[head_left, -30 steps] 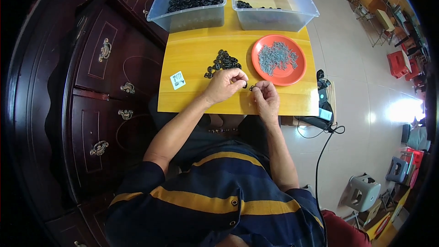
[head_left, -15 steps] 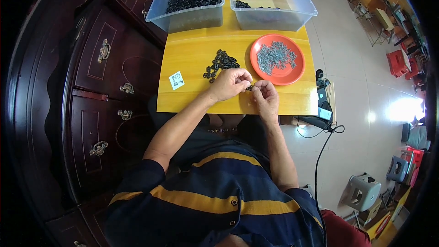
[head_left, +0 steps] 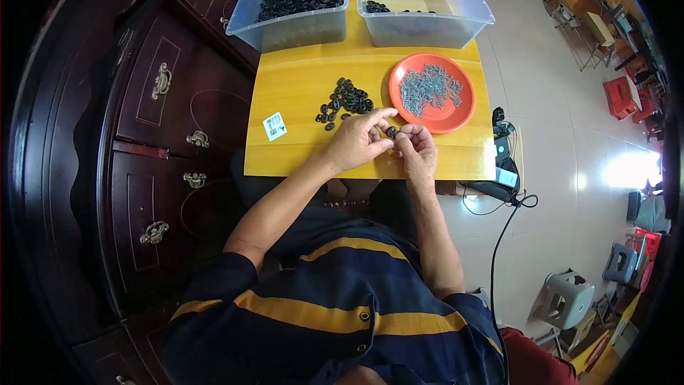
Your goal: The person assembles small black plastic components by inserting silver beads into them by hand, then sorts the assembled parts into plastic bins.
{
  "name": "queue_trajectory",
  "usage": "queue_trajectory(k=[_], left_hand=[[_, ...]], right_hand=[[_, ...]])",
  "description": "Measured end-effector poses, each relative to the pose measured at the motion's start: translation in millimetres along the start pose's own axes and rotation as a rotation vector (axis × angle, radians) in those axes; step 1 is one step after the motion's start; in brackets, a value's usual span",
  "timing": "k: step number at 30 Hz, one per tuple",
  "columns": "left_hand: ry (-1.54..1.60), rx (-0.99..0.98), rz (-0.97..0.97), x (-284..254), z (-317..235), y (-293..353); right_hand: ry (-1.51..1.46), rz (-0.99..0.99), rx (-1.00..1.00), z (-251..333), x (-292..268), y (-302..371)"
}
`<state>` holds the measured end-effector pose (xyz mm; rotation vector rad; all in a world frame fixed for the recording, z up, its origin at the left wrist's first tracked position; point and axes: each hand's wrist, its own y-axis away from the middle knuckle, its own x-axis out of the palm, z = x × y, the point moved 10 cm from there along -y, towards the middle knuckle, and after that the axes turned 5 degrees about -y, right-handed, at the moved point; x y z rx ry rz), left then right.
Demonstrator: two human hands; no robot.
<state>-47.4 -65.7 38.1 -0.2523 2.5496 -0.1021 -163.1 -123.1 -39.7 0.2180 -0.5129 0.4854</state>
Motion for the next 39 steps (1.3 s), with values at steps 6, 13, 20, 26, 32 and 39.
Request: queue_trajectory(k=[6, 13, 20, 26, 32, 39], left_hand=[[-0.330, 0.163, -0.167, -6.2, -30.3, 4.9], [-0.470, 0.262, -0.285, -12.8, -38.9, 9.7], [-0.458, 0.264, -0.298, -18.0, -41.5, 11.6], [-0.416, 0.220, -0.281, -17.8, -33.8, 11.8], [-0.448, 0.264, -0.215, -13.6, -40.3, 7.5], [-0.479, 0.258, -0.215, -8.1, -37.6, 8.7]], right_hand=[[-0.100, -0.030, -0.014, 0.7, 2.2, 3.6], [-0.200, -0.088, -0.010, -6.4, 5.4, 4.2], [-0.222, -0.067, 0.001, -4.9, 11.4, 5.0], [-0.187, -0.045, 0.036, -2.3, 16.8, 5.7], [-0.181, -0.086, 0.045, -4.3, 9.6, -0.7], [-0.247, -0.068, 0.051, -12.5, 9.6, -1.7]])
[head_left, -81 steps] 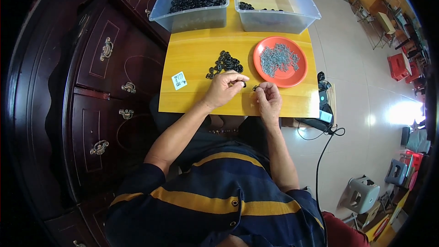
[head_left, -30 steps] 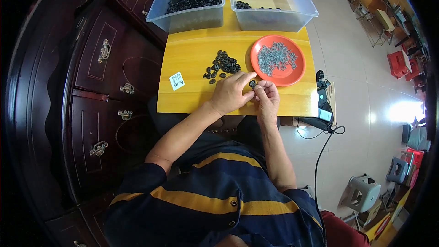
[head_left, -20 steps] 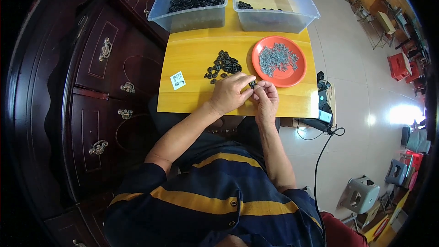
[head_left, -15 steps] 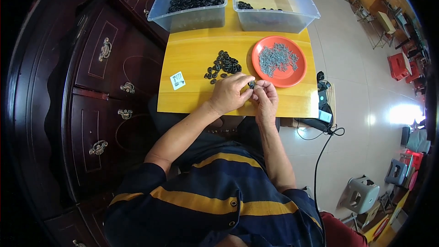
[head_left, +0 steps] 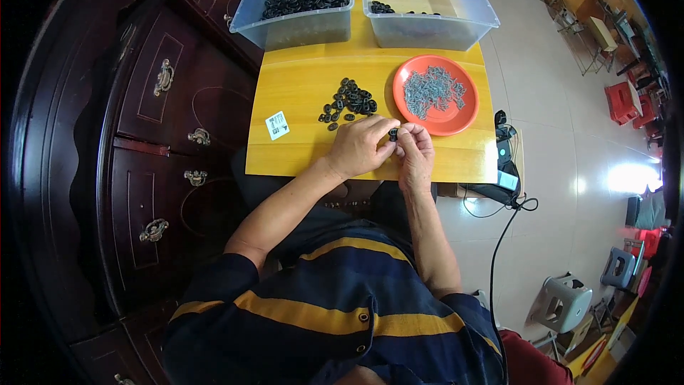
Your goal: The person assembles small black plastic components by inserting silver beads into them by hand, then sorts the assembled parts into plastic bins.
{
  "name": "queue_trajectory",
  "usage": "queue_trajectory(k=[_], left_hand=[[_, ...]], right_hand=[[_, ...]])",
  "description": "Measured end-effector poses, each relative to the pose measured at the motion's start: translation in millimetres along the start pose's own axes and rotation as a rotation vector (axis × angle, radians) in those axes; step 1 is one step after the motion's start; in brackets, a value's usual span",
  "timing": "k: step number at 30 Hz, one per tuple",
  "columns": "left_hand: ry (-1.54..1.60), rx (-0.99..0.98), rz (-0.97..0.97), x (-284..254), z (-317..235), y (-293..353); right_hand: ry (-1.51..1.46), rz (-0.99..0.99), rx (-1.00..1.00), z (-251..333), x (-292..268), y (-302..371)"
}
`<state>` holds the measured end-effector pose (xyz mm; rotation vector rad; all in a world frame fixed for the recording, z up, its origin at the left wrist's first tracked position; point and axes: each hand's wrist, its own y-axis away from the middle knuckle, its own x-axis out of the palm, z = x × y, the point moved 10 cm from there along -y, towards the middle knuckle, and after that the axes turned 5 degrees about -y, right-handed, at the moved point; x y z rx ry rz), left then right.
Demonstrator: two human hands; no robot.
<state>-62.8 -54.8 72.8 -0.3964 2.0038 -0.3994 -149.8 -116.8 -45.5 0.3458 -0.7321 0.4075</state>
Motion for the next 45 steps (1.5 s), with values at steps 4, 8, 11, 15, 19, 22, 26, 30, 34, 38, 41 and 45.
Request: queue_trajectory(k=[4, 8, 11, 15, 19, 22, 26, 30, 34, 38, 41, 45], left_hand=[[-0.033, 0.004, 0.011, 2.6, 1.9, 2.7], [-0.011, -0.016, 0.022, 2.0, 5.2, 2.7], [0.022, -0.029, 0.073, 4.1, 6.9, 0.7], [0.027, -0.011, 0.062, 1.8, 7.2, 1.6], [0.031, -0.008, 0.056, 0.0, 6.6, 1.8], [0.038, -0.001, 0.040, -2.2, 6.2, 1.3], [0.043, -0.009, 0.032, -2.4, 9.1, 1.8], [0.095, -0.001, 0.003, -6.4, 8.5, 0.4], [0.106, -0.010, -0.020, -11.2, 9.9, -2.5], [0.212, -0.113, -0.041, -12.7, 24.8, 0.0], [0.181, -0.070, 0.034, 0.2, 18.4, -3.5], [0.295, -0.058, 0.069, 6.1, 5.6, -12.3]], right_hand=[[-0.003, 0.005, -0.016, 0.1, 1.9, 1.2], [-0.051, -0.012, 0.016, 0.6, 6.2, 1.9], [-0.041, -0.007, 0.042, -1.7, 3.2, 0.3], [0.015, 0.009, 0.033, -2.8, 3.5, -0.2], [0.034, 0.004, 0.016, -3.9, 1.5, -1.0], [0.025, 0.008, 0.020, -2.7, 6.8, 2.3], [0.040, 0.034, -0.010, -3.2, 6.7, 1.3], [0.042, -0.002, -0.002, -1.3, 5.6, 0.3], [0.054, 0.011, -0.043, 2.4, 12.6, -5.1], [0.009, -0.006, -0.024, -2.5, 14.9, -5.7], [0.020, -0.025, -0.038, 7.5, 7.7, -2.1], [0.098, -0.004, -0.084, 1.5, -10.8, -6.0]])
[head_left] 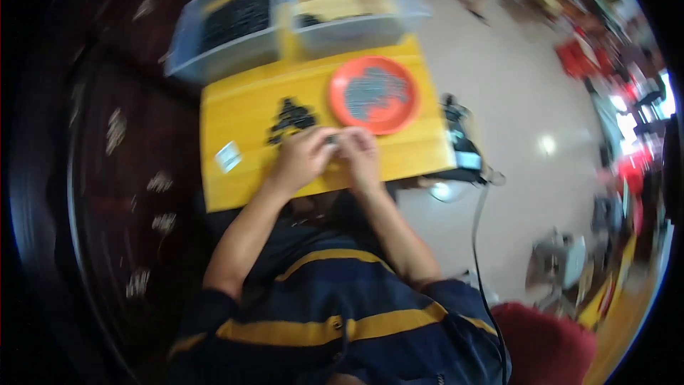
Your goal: The person assembles small black plastic components by inserting silver beads into them by hand, then sorts the assembled parts into plastic bins.
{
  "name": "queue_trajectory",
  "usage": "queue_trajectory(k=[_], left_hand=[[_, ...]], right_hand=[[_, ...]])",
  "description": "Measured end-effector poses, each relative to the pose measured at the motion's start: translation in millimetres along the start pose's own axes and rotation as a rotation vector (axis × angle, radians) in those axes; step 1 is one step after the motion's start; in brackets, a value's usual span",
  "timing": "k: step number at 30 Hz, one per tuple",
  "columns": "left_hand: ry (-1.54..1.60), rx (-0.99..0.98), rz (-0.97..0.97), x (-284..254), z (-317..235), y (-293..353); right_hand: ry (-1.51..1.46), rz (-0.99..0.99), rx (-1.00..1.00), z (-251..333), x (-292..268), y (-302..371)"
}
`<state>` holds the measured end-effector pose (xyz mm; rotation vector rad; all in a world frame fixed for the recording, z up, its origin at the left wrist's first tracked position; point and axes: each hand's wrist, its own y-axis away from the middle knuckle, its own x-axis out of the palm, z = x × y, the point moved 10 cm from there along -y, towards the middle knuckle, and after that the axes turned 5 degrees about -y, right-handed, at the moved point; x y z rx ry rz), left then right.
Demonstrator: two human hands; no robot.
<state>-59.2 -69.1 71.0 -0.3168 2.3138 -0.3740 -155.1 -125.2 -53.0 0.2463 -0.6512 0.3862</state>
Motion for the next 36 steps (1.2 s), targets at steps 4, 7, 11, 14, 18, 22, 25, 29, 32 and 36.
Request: queue_trajectory(k=[4, 7, 11, 14, 18, 22, 25, 29, 32, 36], left_hand=[[-0.088, -0.056, -0.042, -18.4, 14.1, 13.5], [-0.087, -0.021, -0.024, -8.3, 14.5, 12.0], [-0.077, 0.013, 0.004, 1.1, 9.7, 2.8], [-0.099, 0.018, 0.013, 0.6, 7.7, -0.4], [-0.086, 0.002, 0.008, -0.4, 10.3, 1.6], [-0.107, -0.007, 0.032, -1.9, 16.0, 5.0], [-0.124, 0.014, 0.025, -2.9, 14.4, 5.5], [-0.109, -0.001, 0.039, 0.4, 14.3, 5.0], [-0.130, 0.006, 0.040, -2.0, 15.6, 7.2], [-0.132, -0.010, 0.046, -2.0, 15.8, 8.8]], right_hand=[[0.026, 0.069, 0.007, -23.5, 28.0, -4.1], [-0.120, 0.090, 0.010, -17.8, 24.9, -1.8], [-0.127, 0.076, 0.000, -6.4, 17.4, -2.4], [-0.105, 0.078, -0.006, -3.8, 18.5, -4.3], [-0.085, 0.089, 0.004, -7.5, 19.8, -4.2], [-0.056, 0.077, 0.033, -10.8, 20.5, -1.5], [-0.051, 0.104, 0.024, -16.2, 21.7, -3.9], [-0.028, 0.106, -0.013, -15.0, 19.5, -5.0], [-0.016, 0.122, 0.011, -9.6, 24.8, -2.1], [0.017, 0.139, 0.025, -5.7, 27.8, 0.6]])
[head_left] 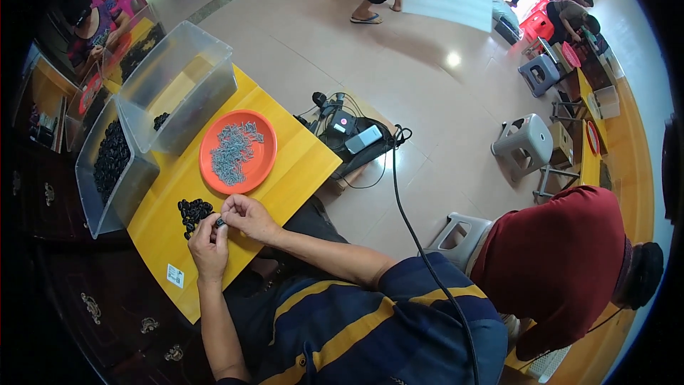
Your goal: The person assembles small black plastic components by inserting silver beads into them by hand, then sorts the assembled parts into plastic bins.
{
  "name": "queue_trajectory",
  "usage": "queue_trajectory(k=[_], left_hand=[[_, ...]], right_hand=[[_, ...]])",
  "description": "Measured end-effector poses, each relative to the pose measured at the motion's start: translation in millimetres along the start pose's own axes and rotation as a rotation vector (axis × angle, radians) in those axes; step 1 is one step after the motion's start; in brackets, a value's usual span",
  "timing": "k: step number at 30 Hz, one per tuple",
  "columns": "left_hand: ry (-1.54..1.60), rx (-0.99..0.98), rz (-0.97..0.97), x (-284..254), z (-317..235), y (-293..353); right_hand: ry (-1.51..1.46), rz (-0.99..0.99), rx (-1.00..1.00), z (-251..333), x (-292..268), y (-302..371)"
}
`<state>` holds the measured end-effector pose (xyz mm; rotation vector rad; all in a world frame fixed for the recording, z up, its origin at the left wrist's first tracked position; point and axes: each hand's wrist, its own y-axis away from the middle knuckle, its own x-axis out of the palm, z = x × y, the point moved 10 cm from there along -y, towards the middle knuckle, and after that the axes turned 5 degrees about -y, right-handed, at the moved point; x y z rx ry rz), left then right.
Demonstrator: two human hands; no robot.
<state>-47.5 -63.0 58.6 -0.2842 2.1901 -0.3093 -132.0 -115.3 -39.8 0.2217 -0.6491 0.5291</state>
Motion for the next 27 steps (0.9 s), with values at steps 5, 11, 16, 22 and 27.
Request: queue_trajectory(k=[5, 11, 16, 22, 27], left_hand=[[-0.014, 0.027, 0.002, 1.3, -1.1, 0.1], [0.018, -0.019, -0.007, 4.2, 0.1, 0.2], [-0.013, -0.006, -0.018, 4.1, 2.9, -0.1], [0.004, -0.016, -0.017, 4.5, 2.9, -0.8], [-0.014, -0.014, 0.003, 5.3, 7.0, 0.2]], right_hand=[[-0.015, 0.017, -0.015, -0.7, -0.2, -0.4], [-0.023, 0.005, -0.039, -4.6, -2.9, -2.4], [-0.023, 0.009, -0.075, -4.7, -3.0, -3.6], [-0.024, 0.009, -0.002, -3.5, -4.6, -1.5], [-0.028, 0.007, 0.006, -2.8, -4.5, -1.1]])
